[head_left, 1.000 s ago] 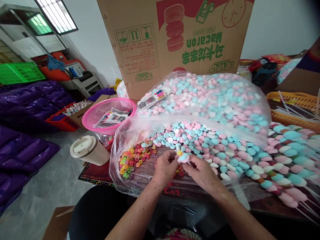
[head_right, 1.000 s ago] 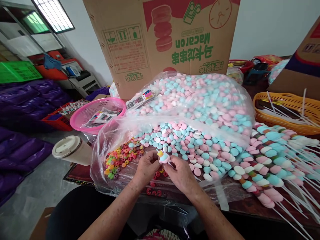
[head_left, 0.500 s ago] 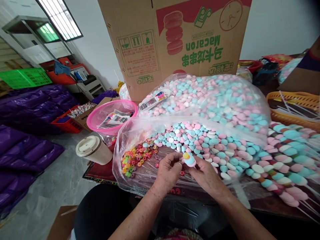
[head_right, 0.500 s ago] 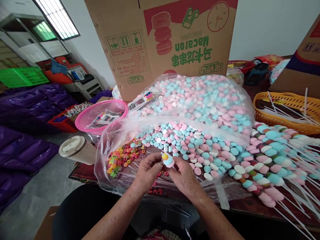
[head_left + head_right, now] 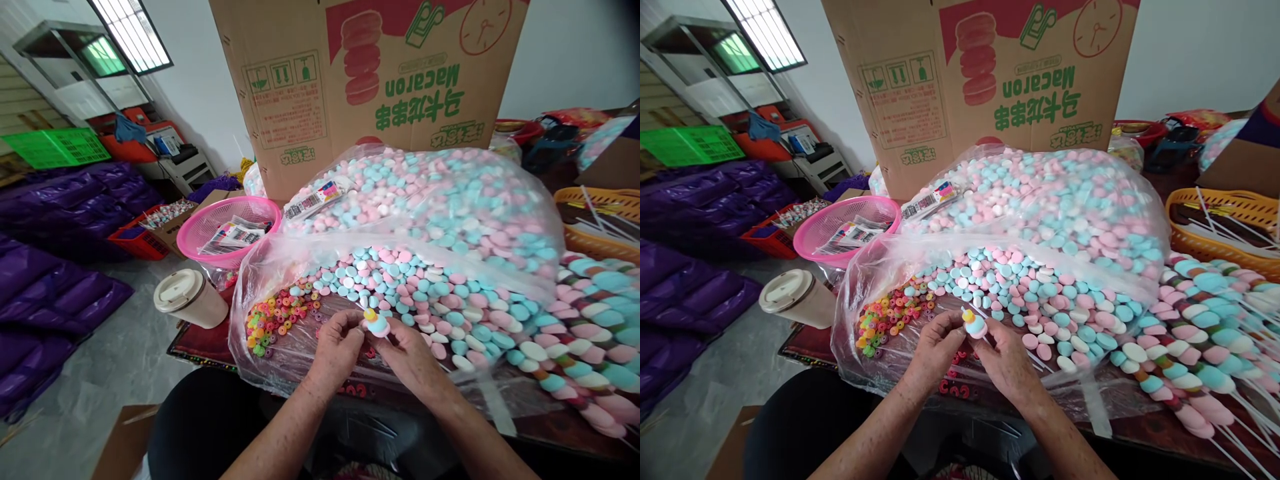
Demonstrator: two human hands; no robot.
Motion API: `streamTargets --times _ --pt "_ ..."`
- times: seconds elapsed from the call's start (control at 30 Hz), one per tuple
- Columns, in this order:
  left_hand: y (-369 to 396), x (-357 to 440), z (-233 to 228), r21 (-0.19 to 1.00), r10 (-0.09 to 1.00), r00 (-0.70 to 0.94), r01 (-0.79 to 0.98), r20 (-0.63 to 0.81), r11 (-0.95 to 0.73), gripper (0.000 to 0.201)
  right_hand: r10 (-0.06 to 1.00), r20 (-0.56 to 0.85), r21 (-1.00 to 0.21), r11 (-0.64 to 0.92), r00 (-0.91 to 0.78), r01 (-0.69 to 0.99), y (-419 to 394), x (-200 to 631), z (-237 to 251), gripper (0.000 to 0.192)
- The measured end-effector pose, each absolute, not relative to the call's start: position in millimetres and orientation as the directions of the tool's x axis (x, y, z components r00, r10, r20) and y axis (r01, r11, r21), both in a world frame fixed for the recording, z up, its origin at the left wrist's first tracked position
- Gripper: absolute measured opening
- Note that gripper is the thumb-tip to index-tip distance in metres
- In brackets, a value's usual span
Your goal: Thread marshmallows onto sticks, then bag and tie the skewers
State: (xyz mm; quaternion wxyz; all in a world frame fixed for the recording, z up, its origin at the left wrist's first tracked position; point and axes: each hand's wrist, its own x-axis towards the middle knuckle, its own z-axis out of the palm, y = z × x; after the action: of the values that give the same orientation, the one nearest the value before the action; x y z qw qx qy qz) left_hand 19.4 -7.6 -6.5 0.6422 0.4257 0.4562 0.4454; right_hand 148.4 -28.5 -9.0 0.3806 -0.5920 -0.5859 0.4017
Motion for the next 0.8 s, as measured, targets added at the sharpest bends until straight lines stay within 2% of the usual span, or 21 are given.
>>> streamTargets --times 0.37,0.6,0.67,0.8 --pt "-6.0 24.1 -6.5 0.958 0.961 0.204 -0.178 -0.186 0.223 0.018 0.997 -0.066 -0.940 -0.077 0.046 0.332 -28.8 148.2 -4.1 0.028" --pt "-9.8 22.8 2.9 0.823 0.930 0.169 -0.434 -0.326 0.367 0.027 0.973 -0.228 -0.974 -0.228 0.025 0.004 -32.3 153.7 0.7 0.036" --pt "-10.2 21.9 5.8 0.835 0.937 0.127 -0.428 -0.325 0.347 0.026 0.980 -0.191 -0.978 -0.195 0.051 0.077 -32.2 157.7 4.2 0.038" --pt "-12.6 21.4 5.2 0.940 0.975 0.112 -0.265 -0.193 0.217 0.024 0.995 -0.092 -0.948 -0.078 -0.030 0.310 -31.0 159.8 6.7 0.029"
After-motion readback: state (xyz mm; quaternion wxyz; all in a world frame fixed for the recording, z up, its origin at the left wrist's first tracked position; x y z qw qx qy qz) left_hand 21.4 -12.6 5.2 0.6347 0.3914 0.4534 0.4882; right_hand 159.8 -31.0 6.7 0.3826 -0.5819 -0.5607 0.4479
